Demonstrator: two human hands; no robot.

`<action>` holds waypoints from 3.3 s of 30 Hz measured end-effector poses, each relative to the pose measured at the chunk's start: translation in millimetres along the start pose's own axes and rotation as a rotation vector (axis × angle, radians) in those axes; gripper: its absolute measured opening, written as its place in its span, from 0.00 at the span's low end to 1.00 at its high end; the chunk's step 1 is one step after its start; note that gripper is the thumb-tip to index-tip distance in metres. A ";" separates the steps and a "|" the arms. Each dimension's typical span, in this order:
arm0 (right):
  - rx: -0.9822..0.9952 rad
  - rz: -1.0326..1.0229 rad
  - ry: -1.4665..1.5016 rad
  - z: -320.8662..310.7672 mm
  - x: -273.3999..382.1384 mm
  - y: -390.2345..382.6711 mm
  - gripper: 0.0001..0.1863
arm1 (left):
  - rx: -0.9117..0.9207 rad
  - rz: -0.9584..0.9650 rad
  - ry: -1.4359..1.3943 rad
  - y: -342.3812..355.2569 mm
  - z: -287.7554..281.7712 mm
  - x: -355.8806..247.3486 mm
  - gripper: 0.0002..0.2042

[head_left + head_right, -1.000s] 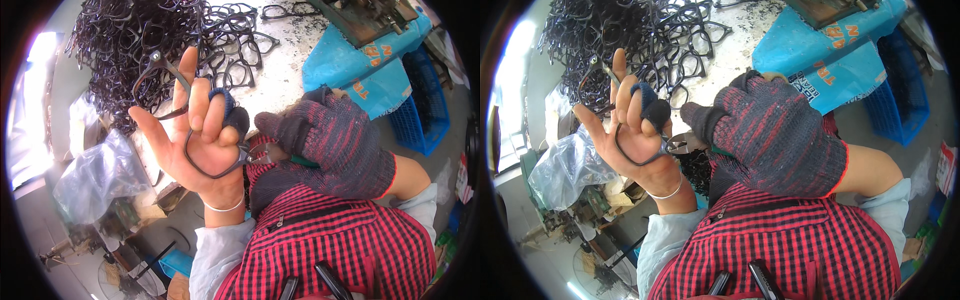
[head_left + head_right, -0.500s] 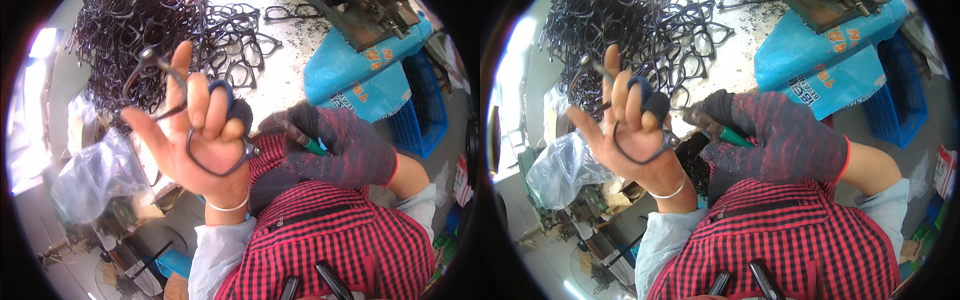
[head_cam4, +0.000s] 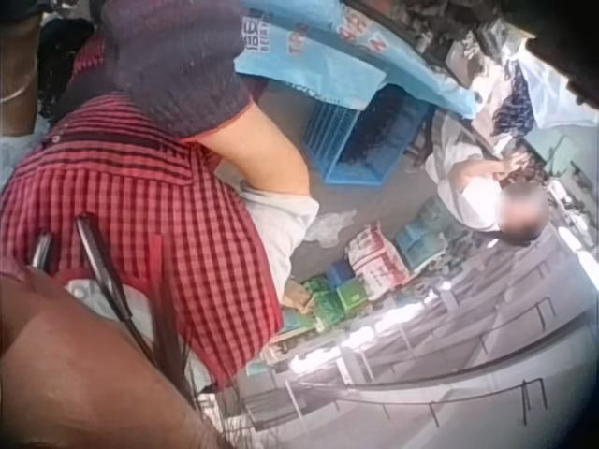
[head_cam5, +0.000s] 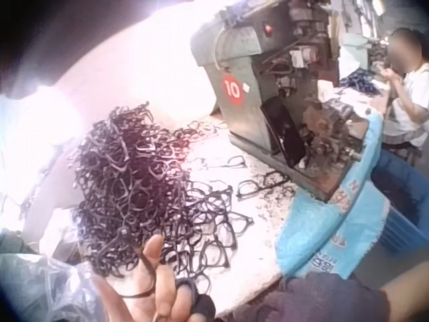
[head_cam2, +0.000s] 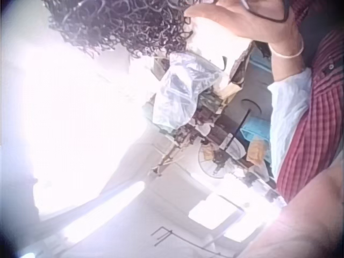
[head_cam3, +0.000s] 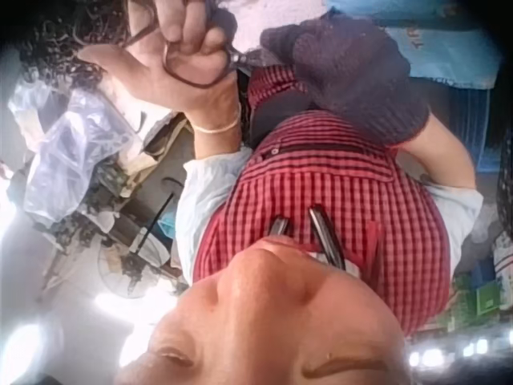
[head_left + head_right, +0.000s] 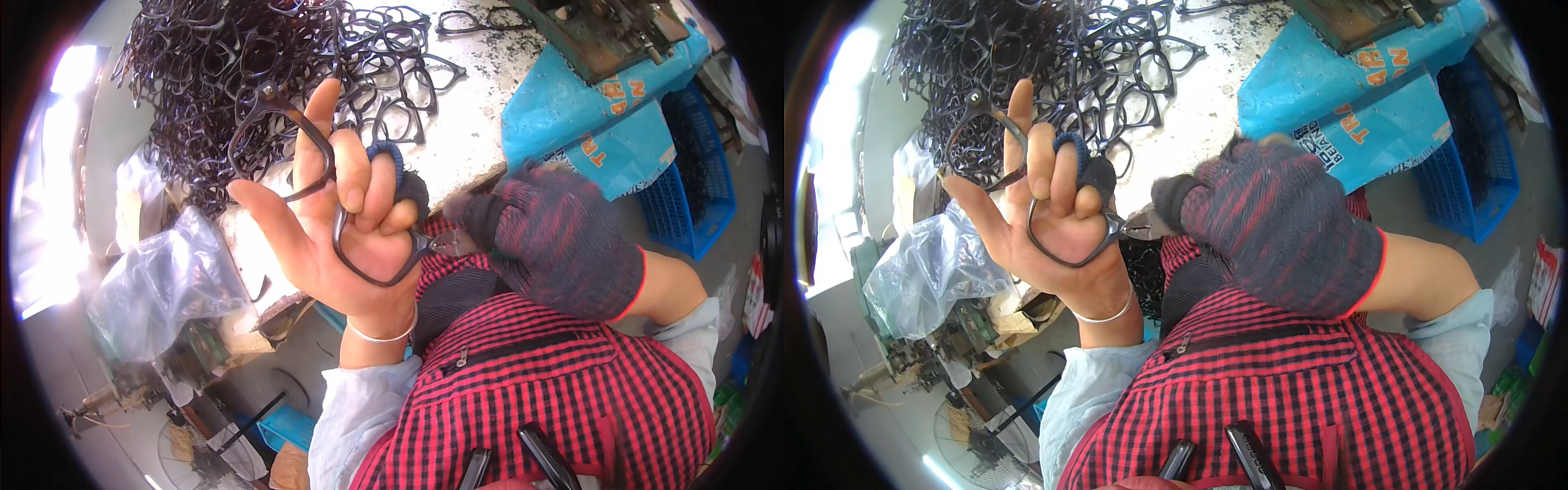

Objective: The person uses pliers to adjust the frame of a pair of eyeglasses held in the left hand. The task is performed repeatedly on multiple frames at a cluttered workbench with many other glasses nearby.

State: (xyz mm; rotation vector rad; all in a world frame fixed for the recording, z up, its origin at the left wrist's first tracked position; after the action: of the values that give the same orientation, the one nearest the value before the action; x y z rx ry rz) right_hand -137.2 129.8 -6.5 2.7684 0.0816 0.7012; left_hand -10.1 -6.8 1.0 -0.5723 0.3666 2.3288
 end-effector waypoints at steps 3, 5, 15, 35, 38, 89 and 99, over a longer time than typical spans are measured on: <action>0.125 0.223 0.849 14.0 -13.5 0.7 0.21 | 0.009 0.101 0.106 -4.7 -0.7 -4.3 0.45; 0.082 0.462 1.292 9.9 -23.4 -5.3 0.22 | -0.022 0.037 0.186 -18.4 -19.7 -21.7 0.46; -0.159 0.803 1.791 6.4 -60.2 -61.3 0.36 | -0.186 0.002 2.422 -86.8 -63.1 -134.0 0.23; -0.161 1.017 1.402 8.6 -50.1 -71.7 0.34 | 0.027 0.497 2.375 46.8 -95.7 -73.8 0.05; -0.172 0.984 1.489 16.9 -47.8 -68.1 0.33 | 0.036 0.421 2.329 48.2 -92.0 -59.9 0.11; -0.061 0.043 0.045 2.0 -9.4 -19.3 0.32 | -0.180 -0.136 0.074 21.3 -22.1 27.4 0.39; -0.075 -0.108 -0.220 -12.3 -10.6 -13.3 0.24 | -0.197 -0.213 0.196 22.0 3.1 26.7 0.40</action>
State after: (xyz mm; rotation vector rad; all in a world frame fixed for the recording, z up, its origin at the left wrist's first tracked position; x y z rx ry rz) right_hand -152.1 144.5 -4.8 2.7256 0.1552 0.3623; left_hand -43.9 -6.1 -7.4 -0.8954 0.1569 2.1222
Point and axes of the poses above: each hand's wrist, its own y-axis towards the middle knuckle, its own z-axis out of the palm, x = y × z, the point moved 2 cm from there along y, towards the middle knuckle, and after that the axes turned 6 degrees about -x, right-handed, at the moved point
